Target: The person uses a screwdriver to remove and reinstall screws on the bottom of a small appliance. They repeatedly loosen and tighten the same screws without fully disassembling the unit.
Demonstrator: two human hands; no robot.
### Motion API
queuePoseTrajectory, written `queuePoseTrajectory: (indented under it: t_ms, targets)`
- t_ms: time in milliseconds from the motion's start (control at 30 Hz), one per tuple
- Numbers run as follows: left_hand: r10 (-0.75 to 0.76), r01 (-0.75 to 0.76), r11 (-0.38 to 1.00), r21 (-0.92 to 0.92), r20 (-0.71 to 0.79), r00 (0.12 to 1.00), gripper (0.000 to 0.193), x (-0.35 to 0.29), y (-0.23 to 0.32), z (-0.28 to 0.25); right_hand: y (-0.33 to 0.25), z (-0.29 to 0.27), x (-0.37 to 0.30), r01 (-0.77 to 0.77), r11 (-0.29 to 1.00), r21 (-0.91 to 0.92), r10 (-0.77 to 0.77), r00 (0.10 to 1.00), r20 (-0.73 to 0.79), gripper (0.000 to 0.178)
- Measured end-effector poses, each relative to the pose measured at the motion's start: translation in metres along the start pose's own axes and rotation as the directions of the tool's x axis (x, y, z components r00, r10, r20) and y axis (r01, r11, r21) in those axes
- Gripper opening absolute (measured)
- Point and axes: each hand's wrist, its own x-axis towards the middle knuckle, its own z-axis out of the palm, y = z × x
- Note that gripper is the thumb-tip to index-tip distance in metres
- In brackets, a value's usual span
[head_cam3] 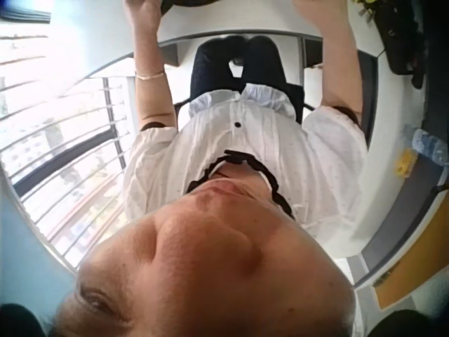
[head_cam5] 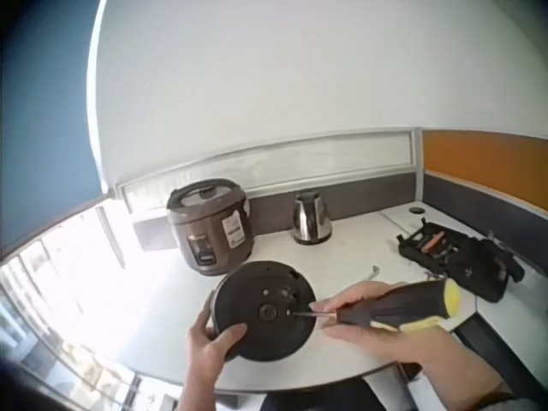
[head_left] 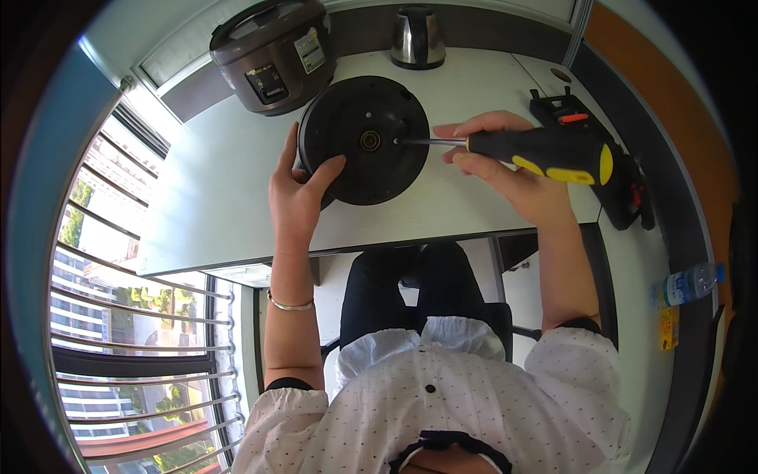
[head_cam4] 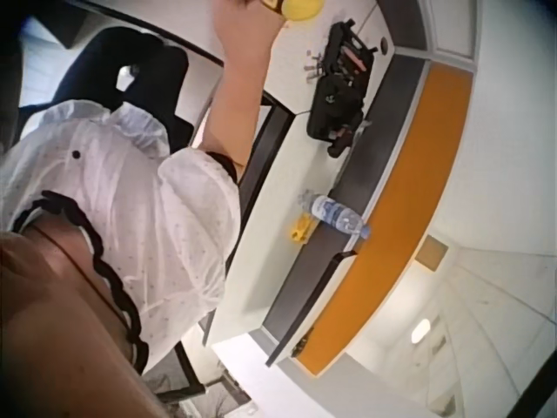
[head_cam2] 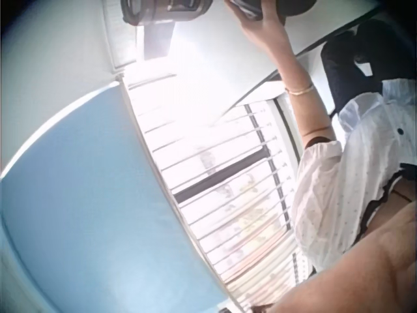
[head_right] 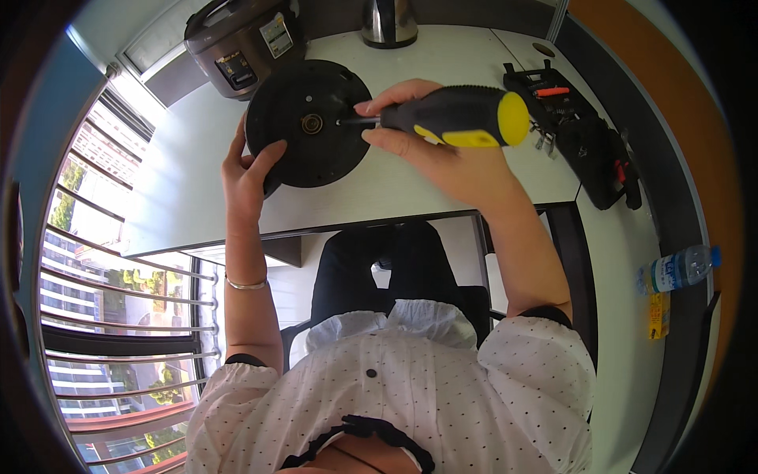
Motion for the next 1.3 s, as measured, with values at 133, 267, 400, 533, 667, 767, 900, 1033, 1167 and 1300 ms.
queuePoseTrajectory:
  t_ms: [133, 267, 400, 533, 667, 767, 900, 1033, 1167, 1300]
  targets:
    - [0.001, -0.001, 1.000, 0.010, 0.000, 1.000, 0.082, -0.003, 0.003, 0.003, 0.008, -0.007, 0.011, 0.210, 0.962, -0.172, -0.220, 0.974, -0.042, 0.020]
    - [0.011, -0.011, 1.000, 0.013, 0.011, 1.000, 0.082, 0.000, 0.003, 0.005, 0.015, -0.001, 0.007, 0.165, 0.941, -0.295, -0.197, 0.977, -0.081, 0.023]
    - [0.016, -0.016, 1.000, 0.011, 0.010, 1.000, 0.081, 0.001, 0.001, 0.004, 0.017, 0.017, 0.002, 0.135, 0.987, 0.083, -0.114, 0.970, -0.216, 0.017]
    - [0.010, -0.009, 0.999, -0.046, 0.006, 1.000, 0.081, 0.002, 0.001, 0.001, 0.017, 0.013, 0.003, 0.050, 0.970, 0.238, -0.014, 0.988, -0.151, 0.016]
    - [-0.001, 0.001, 0.997, -0.082, 0.005, 1.000, 0.080, 0.000, 0.005, 0.002, 0.018, 0.002, 0.004, 0.010, 0.962, 0.274, 0.007, 0.998, -0.061, 0.017]
    - [0.000, 0.001, 0.998, -0.067, 0.018, 1.000, 0.080, 0.002, 0.000, -0.001, 0.020, -0.002, 0.004, 0.029, 0.954, 0.299, -0.037, 0.999, 0.021, 0.016]
    - [-0.014, 0.016, 0.994, -0.105, 0.021, 1.000, 0.081, 0.000, 0.005, 0.000, 0.012, -0.007, 0.004, 0.020, 0.989, 0.147, -0.024, 0.999, 0.024, 0.016]
    - [-0.005, 0.007, 0.994, -0.109, 0.016, 1.000, 0.080, -0.001, 0.004, 0.001, 0.018, 0.000, 0.001, 0.090, 0.996, 0.029, -0.086, 0.991, -0.105, 0.019]
    - [-0.006, 0.008, 0.994, -0.110, 0.013, 1.000, 0.080, 0.000, 0.002, 0.000, 0.022, 0.020, -0.006, 0.077, 0.992, 0.098, -0.047, 0.961, -0.274, 0.024]
    - [0.009, -0.007, 0.995, -0.098, 0.020, 1.000, 0.080, 0.000, 0.001, 0.001, 0.033, 0.038, -0.009, 0.262, 0.965, -0.010, -0.245, 0.886, -0.394, 0.025]
